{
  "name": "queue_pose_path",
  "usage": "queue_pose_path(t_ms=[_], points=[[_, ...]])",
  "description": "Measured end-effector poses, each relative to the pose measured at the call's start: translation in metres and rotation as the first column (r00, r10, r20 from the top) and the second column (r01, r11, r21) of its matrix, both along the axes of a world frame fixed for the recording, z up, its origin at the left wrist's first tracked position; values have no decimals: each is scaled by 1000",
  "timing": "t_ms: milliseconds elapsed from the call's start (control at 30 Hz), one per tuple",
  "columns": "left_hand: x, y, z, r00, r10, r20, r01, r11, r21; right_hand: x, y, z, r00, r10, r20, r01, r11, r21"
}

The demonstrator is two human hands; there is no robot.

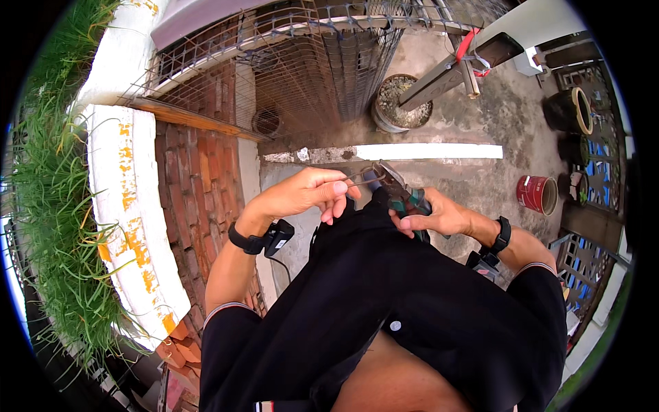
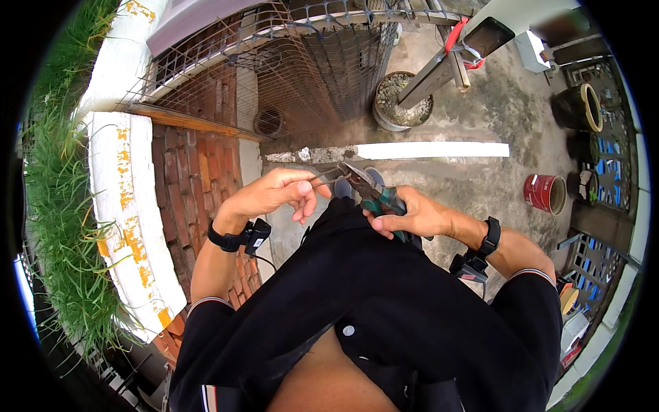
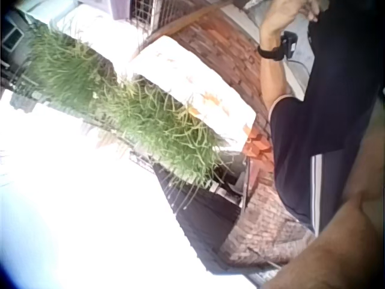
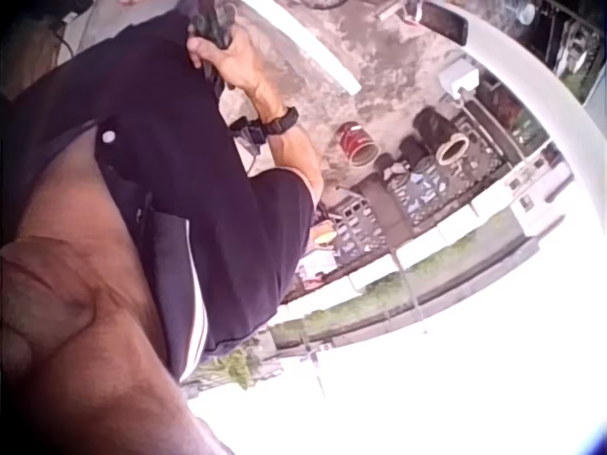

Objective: The person uses pliers to bend and twist a wire, securing it to a wire mesh cage.

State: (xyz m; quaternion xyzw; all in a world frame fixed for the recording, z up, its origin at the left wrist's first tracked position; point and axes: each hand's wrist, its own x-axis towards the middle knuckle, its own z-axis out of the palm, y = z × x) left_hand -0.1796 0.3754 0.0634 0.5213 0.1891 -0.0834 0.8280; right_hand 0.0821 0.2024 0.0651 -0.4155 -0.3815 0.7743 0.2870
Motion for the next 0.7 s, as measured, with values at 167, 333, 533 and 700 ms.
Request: queue_pose_path(t_ms=[167, 333, 533, 700], points=[[-2, -4, -3, 997, -6, -73, 24, 967, 255, -10, -11, -13, 998, -43, -42, 42, 999, -20], [-2, -19, 12, 989, 44, -138, 52, 782, 621, -18, -14, -15, 999, -40, -34, 37, 994, -105], [-13, -34, 12, 956, 293, -15, -68, 271, 960, -22, -27, -38, 911, -295, -290, 193, 923, -333], [-19, -33, 0, 869, 479, 126, -353, 421, 836, -20, -29, -45, 852, -375, -364, 208, 883, -422]])
